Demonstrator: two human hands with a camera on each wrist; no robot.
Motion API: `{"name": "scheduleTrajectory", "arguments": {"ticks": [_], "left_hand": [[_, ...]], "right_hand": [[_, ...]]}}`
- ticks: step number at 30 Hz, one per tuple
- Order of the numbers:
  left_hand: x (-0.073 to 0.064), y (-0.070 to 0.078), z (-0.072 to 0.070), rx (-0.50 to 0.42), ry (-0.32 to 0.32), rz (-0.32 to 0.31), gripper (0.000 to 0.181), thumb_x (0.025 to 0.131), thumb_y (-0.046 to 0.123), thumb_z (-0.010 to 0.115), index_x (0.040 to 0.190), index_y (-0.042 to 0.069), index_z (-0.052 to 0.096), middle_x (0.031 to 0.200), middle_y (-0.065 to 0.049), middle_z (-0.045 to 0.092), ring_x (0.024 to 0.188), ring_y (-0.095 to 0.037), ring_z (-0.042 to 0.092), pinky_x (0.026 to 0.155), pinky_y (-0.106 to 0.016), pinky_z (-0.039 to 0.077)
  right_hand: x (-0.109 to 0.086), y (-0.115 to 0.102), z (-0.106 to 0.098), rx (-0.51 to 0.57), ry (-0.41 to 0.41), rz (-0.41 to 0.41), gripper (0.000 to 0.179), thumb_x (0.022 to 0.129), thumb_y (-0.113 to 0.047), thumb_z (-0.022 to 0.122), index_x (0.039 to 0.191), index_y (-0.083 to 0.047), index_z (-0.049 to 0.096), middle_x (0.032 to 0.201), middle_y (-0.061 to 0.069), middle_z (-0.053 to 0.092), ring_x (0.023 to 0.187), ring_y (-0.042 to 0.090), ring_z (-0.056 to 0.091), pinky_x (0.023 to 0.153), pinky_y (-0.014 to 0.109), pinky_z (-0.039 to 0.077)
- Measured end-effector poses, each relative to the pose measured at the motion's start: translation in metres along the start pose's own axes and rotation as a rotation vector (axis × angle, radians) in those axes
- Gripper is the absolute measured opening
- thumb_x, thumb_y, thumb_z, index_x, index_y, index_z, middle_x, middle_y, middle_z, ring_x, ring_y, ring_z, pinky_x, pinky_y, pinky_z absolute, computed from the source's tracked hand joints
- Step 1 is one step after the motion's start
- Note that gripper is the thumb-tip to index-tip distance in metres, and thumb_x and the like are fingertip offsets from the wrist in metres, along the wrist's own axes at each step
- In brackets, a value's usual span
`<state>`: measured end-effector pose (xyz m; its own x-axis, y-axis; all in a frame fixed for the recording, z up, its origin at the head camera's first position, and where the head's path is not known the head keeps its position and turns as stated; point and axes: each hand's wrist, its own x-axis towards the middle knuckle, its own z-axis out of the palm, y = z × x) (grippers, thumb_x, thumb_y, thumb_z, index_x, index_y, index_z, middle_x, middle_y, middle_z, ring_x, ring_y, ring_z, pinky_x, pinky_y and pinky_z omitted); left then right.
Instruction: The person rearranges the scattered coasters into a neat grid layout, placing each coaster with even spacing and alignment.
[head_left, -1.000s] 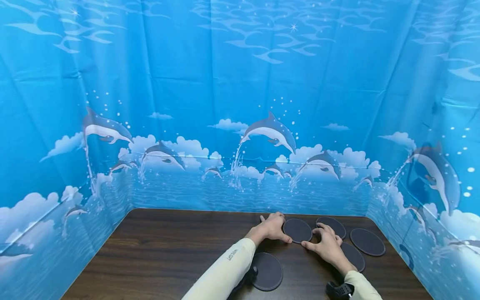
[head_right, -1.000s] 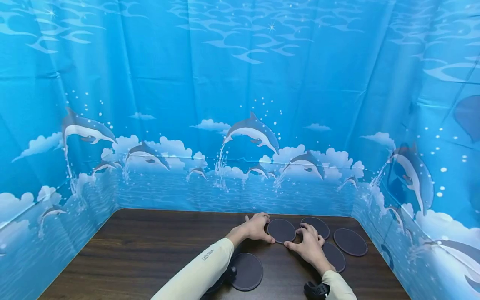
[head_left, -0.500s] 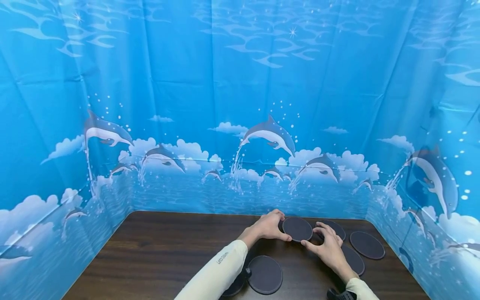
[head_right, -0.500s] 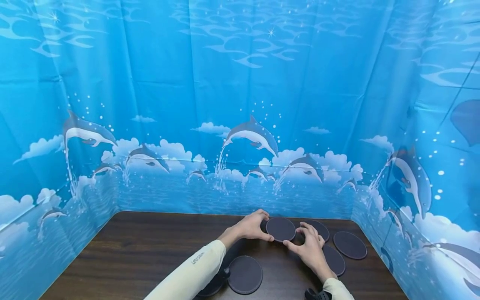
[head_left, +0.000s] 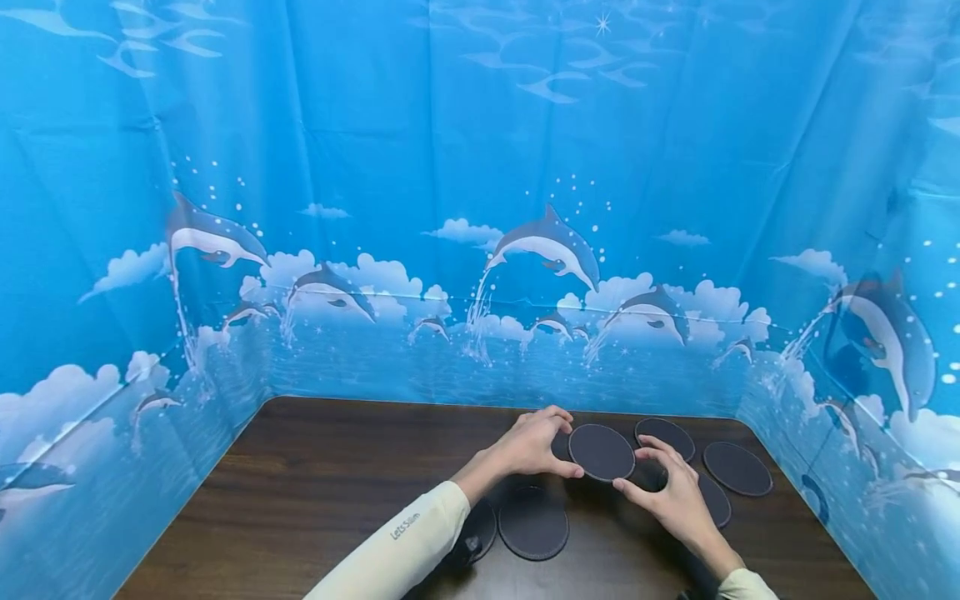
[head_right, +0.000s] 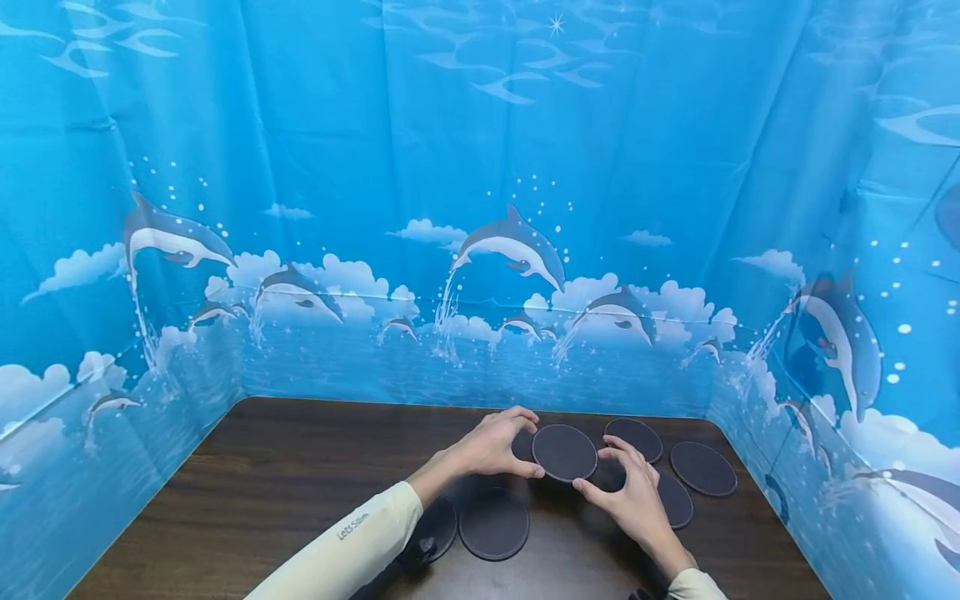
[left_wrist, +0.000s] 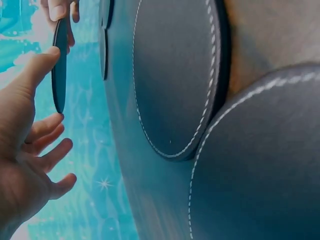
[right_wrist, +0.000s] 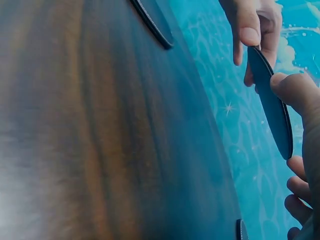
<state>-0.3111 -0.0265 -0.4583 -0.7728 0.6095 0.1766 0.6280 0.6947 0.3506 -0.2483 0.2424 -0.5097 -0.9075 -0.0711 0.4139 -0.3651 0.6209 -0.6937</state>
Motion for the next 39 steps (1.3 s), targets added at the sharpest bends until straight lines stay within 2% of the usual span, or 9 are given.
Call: {"name": "scheduleTrajectory", "arguments": {"ticks": [3,6,12,18,22,28,35,39], "left_hand": [[-0.005,0.004,-0.006,0.004,-0.020,0.020,0.065,0.083,0.060,0.078,0.127,0.014,0.067,0.142,0.005,0.052,0.128,-0.015,0.051,0.112,-0.046,0.033],[-0.011,0.009,-0.005,-0.005,-0.050,0.040,0.063,0.083,0.062,0.077,0.125,0.014,0.068,0.141,0.005,0.052,0.126,-0.015,0.052,0.111,-0.045,0.034],[-0.025,0.019,0.003,0.007,-0.094,0.049,0.061,0.082,0.065,0.076,0.118,0.015,0.069,0.142,0.004,0.051,0.125,-0.013,0.052,0.107,-0.045,0.038],[-0.036,0.032,0.014,0.065,-0.110,0.031,0.058,0.077,0.068,0.079,0.104,0.019,0.068,0.141,0.002,0.050,0.130,-0.010,0.047,0.108,-0.045,0.036],[-0.038,0.036,0.024,0.128,-0.130,0.032,0.056,0.076,0.071,0.077,0.100,0.022,0.065,0.140,0.005,0.049,0.129,-0.009,0.046,0.109,-0.045,0.035],[-0.037,0.036,0.034,0.217,-0.185,0.038,0.051,0.077,0.071,0.076,0.097,0.026,0.066,0.139,0.009,0.048,0.127,-0.009,0.047,0.108,-0.045,0.035],[-0.044,0.038,0.035,0.255,-0.200,0.036,0.046,0.079,0.071,0.074,0.094,0.028,0.068,0.140,0.009,0.048,0.129,-0.013,0.046,0.107,-0.045,0.036],[-0.047,0.040,0.033,0.287,-0.196,0.044,0.045,0.079,0.072,0.074,0.089,0.028,0.069,0.141,0.008,0.048,0.130,-0.015,0.046,0.107,-0.046,0.036]], "right_hand": [[-0.003,-0.005,-0.006,-0.006,-0.006,-0.027,0.055,0.077,-0.045,0.089,0.113,-0.008,0.068,0.146,0.013,0.050,0.136,0.041,0.039,0.101,0.071,0.017],[-0.009,-0.008,-0.011,-0.012,-0.021,-0.035,0.054,0.077,-0.044,0.090,0.112,-0.009,0.068,0.145,0.013,0.051,0.135,0.043,0.039,0.099,0.072,0.019],[-0.028,-0.014,-0.018,-0.026,-0.072,-0.036,0.053,0.077,-0.042,0.091,0.110,-0.010,0.067,0.142,0.016,0.053,0.130,0.046,0.044,0.096,0.071,0.023],[-0.044,-0.018,-0.019,-0.061,-0.137,0.011,0.054,0.075,-0.045,0.091,0.108,-0.010,0.067,0.141,0.019,0.053,0.129,0.047,0.043,0.094,0.070,0.023],[-0.051,-0.015,-0.018,-0.110,-0.159,0.027,0.054,0.075,-0.047,0.090,0.107,-0.010,0.067,0.141,0.019,0.052,0.130,0.047,0.042,0.092,0.070,0.025],[-0.055,-0.005,-0.013,-0.154,-0.177,0.006,0.056,0.073,-0.051,0.090,0.106,-0.012,0.066,0.142,0.019,0.052,0.130,0.045,0.041,0.091,0.068,0.026],[-0.059,-0.006,-0.011,-0.235,-0.241,0.004,0.051,0.073,-0.053,0.089,0.102,-0.015,0.070,0.139,0.018,0.054,0.128,0.046,0.046,0.086,0.068,0.033],[-0.060,-0.008,-0.010,-0.243,-0.257,-0.003,0.048,0.074,-0.052,0.089,0.101,-0.017,0.070,0.138,0.017,0.055,0.126,0.045,0.048,0.084,0.066,0.036]]}}
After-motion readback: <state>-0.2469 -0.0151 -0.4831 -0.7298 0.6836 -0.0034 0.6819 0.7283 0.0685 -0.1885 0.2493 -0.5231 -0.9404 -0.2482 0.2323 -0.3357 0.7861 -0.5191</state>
